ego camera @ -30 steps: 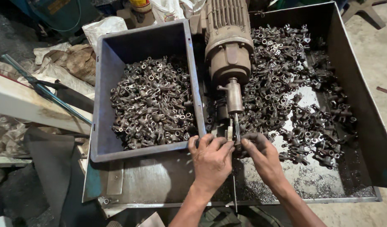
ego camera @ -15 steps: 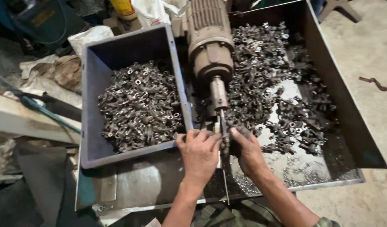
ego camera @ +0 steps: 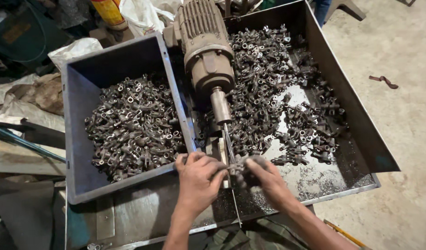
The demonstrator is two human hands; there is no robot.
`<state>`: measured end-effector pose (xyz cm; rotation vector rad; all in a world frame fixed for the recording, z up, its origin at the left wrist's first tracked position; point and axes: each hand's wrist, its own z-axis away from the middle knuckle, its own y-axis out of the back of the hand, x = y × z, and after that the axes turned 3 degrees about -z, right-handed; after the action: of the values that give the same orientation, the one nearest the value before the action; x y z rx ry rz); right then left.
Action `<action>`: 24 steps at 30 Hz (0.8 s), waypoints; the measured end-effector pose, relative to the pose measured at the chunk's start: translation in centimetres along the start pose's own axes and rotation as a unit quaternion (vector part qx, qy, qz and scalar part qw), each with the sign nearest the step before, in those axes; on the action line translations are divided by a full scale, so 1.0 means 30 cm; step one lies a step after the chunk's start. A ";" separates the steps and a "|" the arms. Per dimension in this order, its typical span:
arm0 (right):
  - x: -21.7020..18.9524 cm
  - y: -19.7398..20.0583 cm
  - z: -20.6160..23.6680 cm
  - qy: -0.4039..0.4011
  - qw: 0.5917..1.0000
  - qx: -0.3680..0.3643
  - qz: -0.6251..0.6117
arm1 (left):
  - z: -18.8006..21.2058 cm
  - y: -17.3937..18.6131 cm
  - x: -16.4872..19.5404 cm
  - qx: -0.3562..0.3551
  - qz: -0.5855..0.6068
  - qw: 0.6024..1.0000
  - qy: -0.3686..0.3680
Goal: The person repeatedly picks small metal parts from a bin, presses them against a rotating grinding wheel, and drops the finished parts into a tray. The process is repeated continuously throughout the clip.
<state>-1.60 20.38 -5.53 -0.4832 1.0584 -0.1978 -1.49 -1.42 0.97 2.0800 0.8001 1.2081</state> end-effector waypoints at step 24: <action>-0.125 0.033 -0.006 0.209 0.858 -0.068 0.463 | -0.003 0.014 0.006 -0.073 -0.059 0.995 0.016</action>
<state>-3.65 22.61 -3.13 -0.0031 1.6312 0.6654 -1.42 -1.55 1.42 1.8742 0.8114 1.2013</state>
